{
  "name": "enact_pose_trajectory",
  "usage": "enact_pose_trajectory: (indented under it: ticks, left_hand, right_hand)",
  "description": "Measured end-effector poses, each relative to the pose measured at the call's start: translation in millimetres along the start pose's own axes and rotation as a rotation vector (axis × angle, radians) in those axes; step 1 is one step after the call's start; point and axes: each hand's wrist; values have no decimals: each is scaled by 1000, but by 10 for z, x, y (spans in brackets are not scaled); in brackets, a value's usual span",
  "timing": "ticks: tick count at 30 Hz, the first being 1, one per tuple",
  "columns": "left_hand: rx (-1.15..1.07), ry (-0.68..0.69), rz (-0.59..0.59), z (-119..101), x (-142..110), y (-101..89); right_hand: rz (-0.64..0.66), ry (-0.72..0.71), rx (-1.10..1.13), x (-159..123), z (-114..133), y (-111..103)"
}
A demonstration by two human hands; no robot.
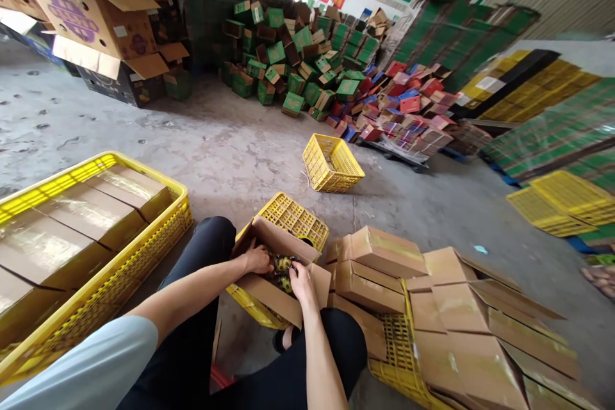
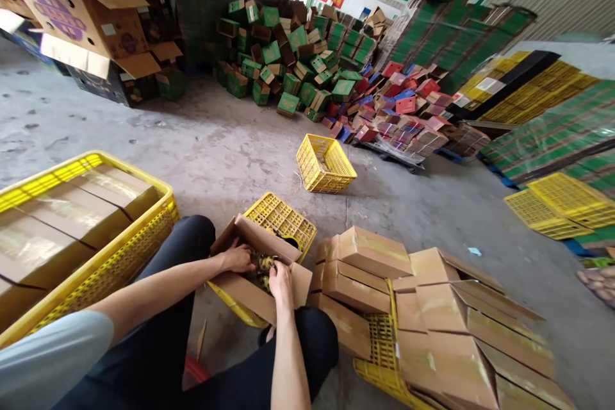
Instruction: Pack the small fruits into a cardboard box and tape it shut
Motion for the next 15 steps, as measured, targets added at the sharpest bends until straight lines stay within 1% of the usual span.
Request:
enact_pose_trajectory:
  ticks: [4, 6, 8, 10, 12, 15]
  left_hand:
    - [55, -43, -114, 91, -25, -139]
    - [85, -61, -148, 116, -37, -189]
    - [116, -82, -171, 126, -48, -213]
    - [141, -113, -189, 128, -63, -220]
    - [161, -152, -209, 125, -80, -228]
    - [186, -183, -226, 111, -100, -265]
  right_hand:
    - [-22, 0, -11, 31, 4, -29]
    - [11, 17, 2, 70, 5, -4]
    - [77, 22, 32, 98, 21, 46]
    - [153, -13, 79, 102, 56, 106]
    - [222, -83, 137, 89, 95, 152]
    - [265, -168, 198, 78, 118, 155]
Point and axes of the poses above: each hand's wrist, its own x-axis towards the middle knuckle, its own y-axis out of the palm, z = x × y, and after that the axes turned 8 degrees about -x, right-handed
